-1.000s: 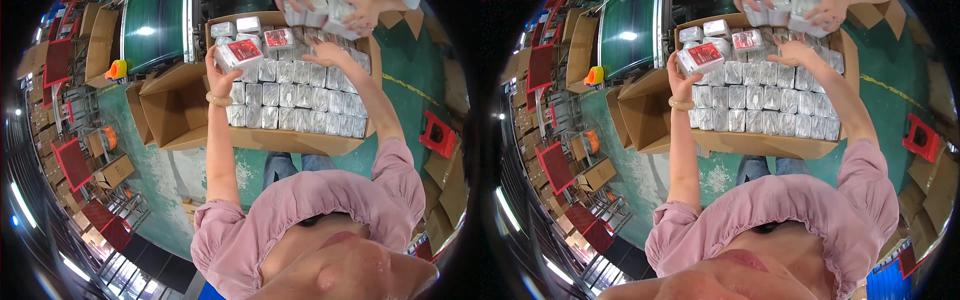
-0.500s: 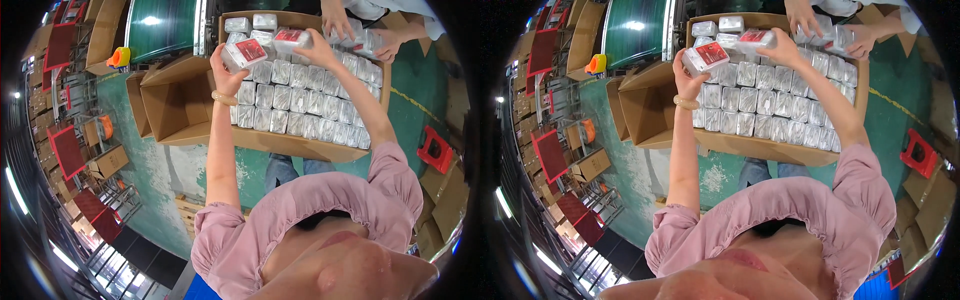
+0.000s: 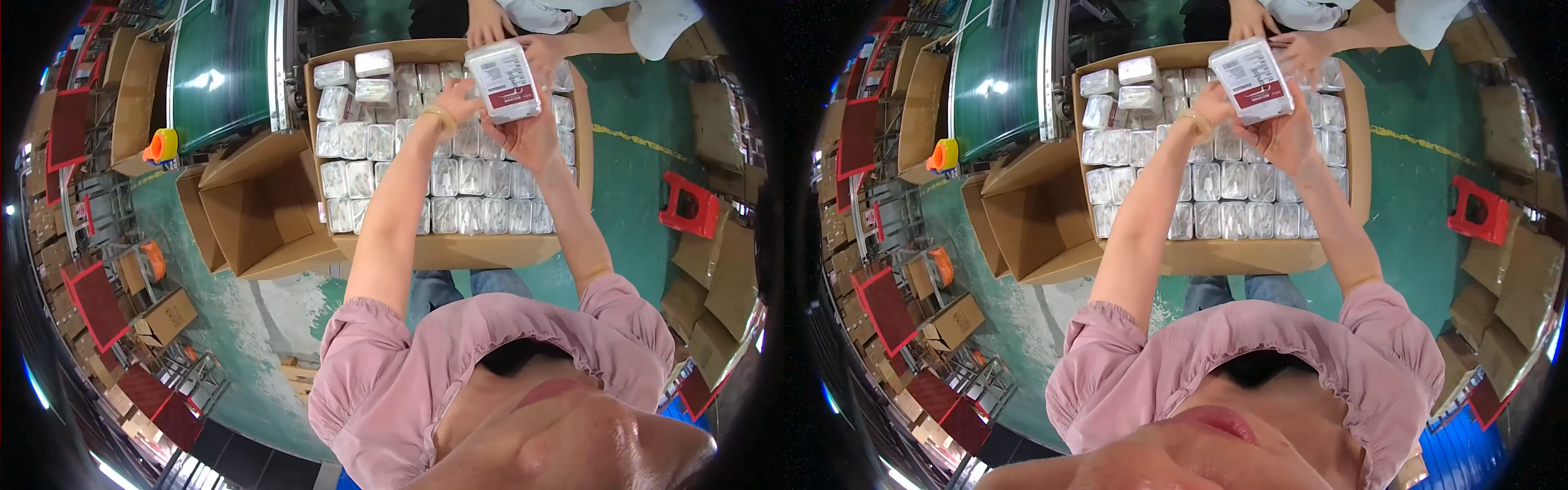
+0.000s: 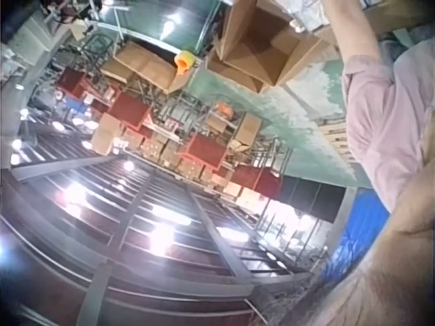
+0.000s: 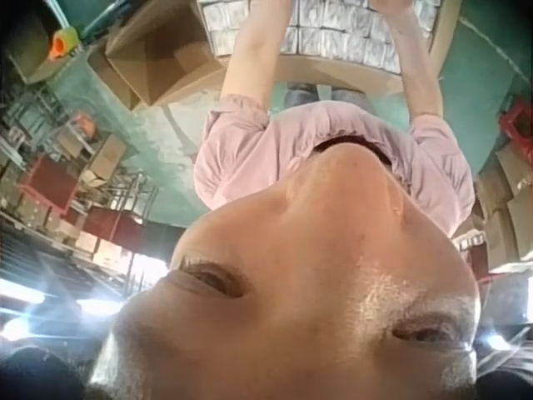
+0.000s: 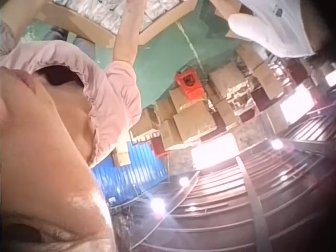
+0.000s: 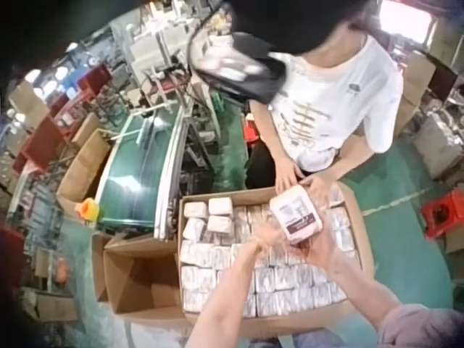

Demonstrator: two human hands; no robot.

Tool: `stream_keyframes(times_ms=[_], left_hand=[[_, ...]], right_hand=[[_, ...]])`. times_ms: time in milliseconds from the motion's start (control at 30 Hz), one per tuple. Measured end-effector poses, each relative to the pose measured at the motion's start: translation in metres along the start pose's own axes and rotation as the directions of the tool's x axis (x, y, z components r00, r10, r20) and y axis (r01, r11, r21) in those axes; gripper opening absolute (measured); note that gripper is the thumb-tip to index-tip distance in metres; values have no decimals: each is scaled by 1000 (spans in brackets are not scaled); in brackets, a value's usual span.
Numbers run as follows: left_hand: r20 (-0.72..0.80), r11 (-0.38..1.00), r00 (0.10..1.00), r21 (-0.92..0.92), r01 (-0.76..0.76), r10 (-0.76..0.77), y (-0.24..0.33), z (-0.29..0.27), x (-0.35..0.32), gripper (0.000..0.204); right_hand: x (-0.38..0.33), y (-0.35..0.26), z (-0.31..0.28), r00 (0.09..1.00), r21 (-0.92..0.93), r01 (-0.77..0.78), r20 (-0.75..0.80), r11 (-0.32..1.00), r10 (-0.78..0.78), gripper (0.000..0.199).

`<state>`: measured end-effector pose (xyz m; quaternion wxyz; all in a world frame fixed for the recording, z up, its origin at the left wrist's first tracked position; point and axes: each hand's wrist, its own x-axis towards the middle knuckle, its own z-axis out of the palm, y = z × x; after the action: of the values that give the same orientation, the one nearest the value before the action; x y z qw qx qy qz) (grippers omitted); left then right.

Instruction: Packing individual product boxes into larger cardboard shipping containers at a factory.

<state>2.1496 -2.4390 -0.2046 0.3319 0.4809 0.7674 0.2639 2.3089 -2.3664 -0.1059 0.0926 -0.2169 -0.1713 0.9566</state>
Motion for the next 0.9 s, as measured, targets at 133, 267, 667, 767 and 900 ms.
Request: stream_keyframes(times_ms=[133,267,667,767,900], left_hand=[[27,998,998,-23,50,-49,6,10,-5,68],[-317,915,947,367,168,-47,39,32,-25,76],[-400,210,857,-914,-346,-326,12,11,-371,84],[-335,239,850,-937,-255,-407,-27,27,-438,85],[-131,-82,661,-956,-282,-739,-102,62,-540,72]], right_hand=[[-14,3,2,998,80,21,49,997,-25,71],[-33,6,-6,986,92,26,160,995,-41,69],[-72,157,68,908,-947,319,315,34,277,70],[-61,226,89,849,-963,245,268,109,456,71],[-9,367,84,872,-944,0,162,330,462,59]])
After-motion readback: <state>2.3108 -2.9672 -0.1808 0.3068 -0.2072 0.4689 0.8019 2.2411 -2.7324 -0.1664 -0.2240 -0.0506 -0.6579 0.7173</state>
